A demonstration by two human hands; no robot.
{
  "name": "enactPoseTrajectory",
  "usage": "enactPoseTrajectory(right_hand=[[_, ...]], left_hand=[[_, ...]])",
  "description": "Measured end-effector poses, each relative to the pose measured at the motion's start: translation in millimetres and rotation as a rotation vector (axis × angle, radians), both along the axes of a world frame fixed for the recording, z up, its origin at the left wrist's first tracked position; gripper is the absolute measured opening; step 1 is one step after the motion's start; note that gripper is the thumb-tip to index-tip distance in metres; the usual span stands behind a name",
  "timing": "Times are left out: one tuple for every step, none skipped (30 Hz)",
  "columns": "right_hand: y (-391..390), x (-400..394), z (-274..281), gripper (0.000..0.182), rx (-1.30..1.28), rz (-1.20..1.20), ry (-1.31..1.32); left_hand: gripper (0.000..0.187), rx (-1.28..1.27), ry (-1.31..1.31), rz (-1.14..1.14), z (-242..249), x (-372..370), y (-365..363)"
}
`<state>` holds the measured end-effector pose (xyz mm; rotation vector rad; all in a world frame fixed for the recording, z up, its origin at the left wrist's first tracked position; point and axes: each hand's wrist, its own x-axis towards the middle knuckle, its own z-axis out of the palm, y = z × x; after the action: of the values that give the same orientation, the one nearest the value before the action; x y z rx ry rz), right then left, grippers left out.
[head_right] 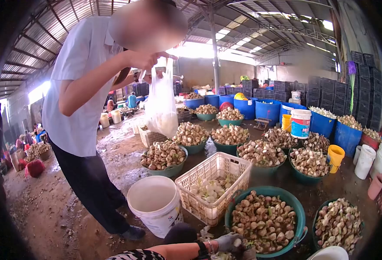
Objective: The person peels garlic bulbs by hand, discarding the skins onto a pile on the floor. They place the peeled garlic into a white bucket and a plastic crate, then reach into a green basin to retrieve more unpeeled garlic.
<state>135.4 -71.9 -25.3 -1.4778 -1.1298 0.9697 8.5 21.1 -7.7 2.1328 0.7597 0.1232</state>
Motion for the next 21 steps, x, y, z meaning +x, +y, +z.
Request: enactPoseTrajectory(right_hand=[[0.0,-0.2,0.3,0.042,0.002,0.002,0.009],[0.3,-1.2,1.2,0.042,0.006,0.005,0.018],[0.5,-2.7,1.1,0.042,0.009,0.010,0.029],[0.7,-3.1,2.2,0.042,0.013,0.011,0.039],[1.8,-5.0,2.2,0.042,0.018,0.014,0.046],[2.6,-6.5,3.2,0.042,0.025,0.014,0.053],[2.9,-7.3,4.3,0.042,0.030,0.015,0.063],[3.8,-9.0,3.6,0.043,0.031,0.016,0.076],[4.7,-10.2,4.5,0.043,0.034,0.014,0.086],[5.4,-10.4,4.2,0.043,0.037,0.015,0.101],[5.6,-10.0,4.5,0.043,0.039,0.014,0.114],[6.3,-9.5,4.7,0.043,0.042,0.012,0.130],[7.5,-8.2,4.8,0.043,0.040,0.010,0.144],[9.0,-7.2,4.3,0.043,0.039,0.009,0.158],[9.0,-7.1,3.1,0.043,0.040,0.007,0.174],[10.7,-5.7,2.2,0.043,0.038,0.006,0.189],[11.3,-5.1,0.6,0.044,0.037,0.003,0.208],[12.3,-4.8,-1.2,0.044,0.039,0.000,0.224],[13.2,-4.5,-2.3,0.044,0.038,0.000,0.238],[14.6,-4.1,-4.3,0.044,0.036,-0.001,0.255],[16.4,-3.8,-6.1,0.044,0.035,-0.001,0.270]], left_hand=[[0.065,0.031,-0.026,-0.006,-10.8,1.1,2.6],[0.061,-0.068,-0.105,0.024,-22.3,1.4,3.3],[0.058,-0.165,-0.185,0.055,-25.1,-0.3,1.5],[0.056,-0.264,-0.265,0.085,-27.5,-0.8,0.8],[0.053,-0.422,-0.265,0.179,-29.3,0.1,1.9],[0.050,-0.580,-0.264,0.273,-12.9,-1.0,-2.5],[0.048,-0.737,-0.262,0.368,-0.6,-2.9,-3.4],[0.048,-0.946,-0.300,0.404,2.9,-5.0,-1.3],[0.047,-1.157,-0.335,0.440,9.4,-8.2,-1.7],[0.047,-1.365,-0.371,0.473,17.1,-11.9,-1.0],[0.038,-1.288,-0.398,0.466,23.6,-12.9,-7.9],[0.035,-1.087,-0.442,0.437,27.4,-9.8,-17.0],[0.033,-0.890,-0.481,0.407,28.6,-4.6,-24.2],[0.030,-0.694,-0.513,0.378,25.8,0.8,-27.2],[0.037,-0.582,-0.531,0.365,-22.9,11.7,-12.1],[0.038,-0.600,-0.482,0.386,-13.5,11.0,-13.3],[0.040,-0.616,-0.435,0.405,-2.3,11.7,-11.8],[0.041,-0.635,-0.386,0.425,4.8,12.3,-12.0],[0.045,-0.709,-0.382,0.463,-12.5,15.3,-1.9],[0.048,-0.785,-0.376,0.503,-40.9,18.6,13.9],[0.052,-0.860,-0.369,0.543,-44.3,18.1,18.6]])
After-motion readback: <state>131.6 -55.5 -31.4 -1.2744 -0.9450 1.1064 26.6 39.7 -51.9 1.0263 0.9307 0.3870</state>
